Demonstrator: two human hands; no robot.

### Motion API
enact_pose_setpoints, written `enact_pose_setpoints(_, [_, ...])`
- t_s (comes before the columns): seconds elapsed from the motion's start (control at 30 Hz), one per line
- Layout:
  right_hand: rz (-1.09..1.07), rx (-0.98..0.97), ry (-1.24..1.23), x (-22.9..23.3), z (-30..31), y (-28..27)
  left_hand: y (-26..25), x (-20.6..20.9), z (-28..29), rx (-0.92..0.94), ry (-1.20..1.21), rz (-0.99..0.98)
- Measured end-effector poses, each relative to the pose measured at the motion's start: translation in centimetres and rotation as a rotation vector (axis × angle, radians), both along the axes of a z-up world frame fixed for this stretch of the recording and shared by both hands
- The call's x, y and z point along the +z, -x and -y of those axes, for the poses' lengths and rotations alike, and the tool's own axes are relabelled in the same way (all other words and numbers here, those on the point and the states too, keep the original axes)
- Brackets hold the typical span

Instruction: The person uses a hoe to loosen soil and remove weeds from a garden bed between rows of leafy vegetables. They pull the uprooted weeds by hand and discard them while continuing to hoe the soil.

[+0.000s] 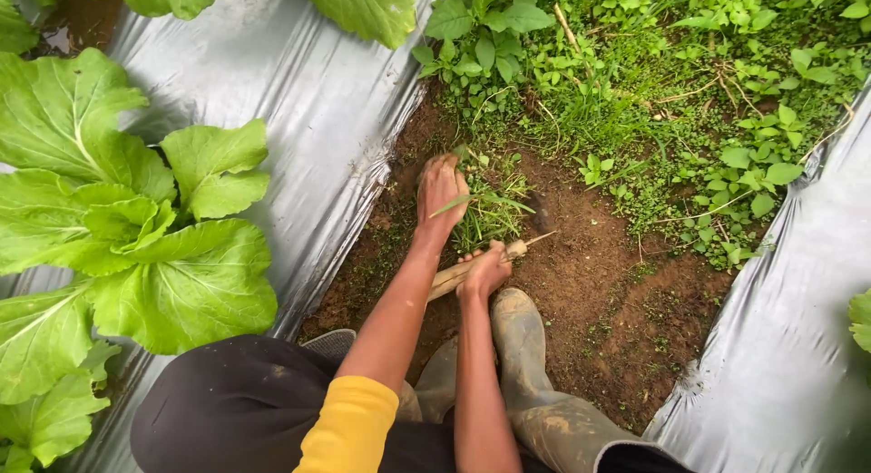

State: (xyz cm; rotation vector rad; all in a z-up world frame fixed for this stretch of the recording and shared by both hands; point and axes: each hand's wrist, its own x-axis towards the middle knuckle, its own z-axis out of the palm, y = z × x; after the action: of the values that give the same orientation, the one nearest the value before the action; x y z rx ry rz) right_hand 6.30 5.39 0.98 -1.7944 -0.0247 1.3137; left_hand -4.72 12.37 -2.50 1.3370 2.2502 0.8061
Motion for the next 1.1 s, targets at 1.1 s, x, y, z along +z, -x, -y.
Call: enact_pose_setpoints(1.1, [0.437, 0.417, 0.038, 6.1, -0.8, -1.7, 0.8, 8.4, -5.3, -0.58, 0.581, -0.234])
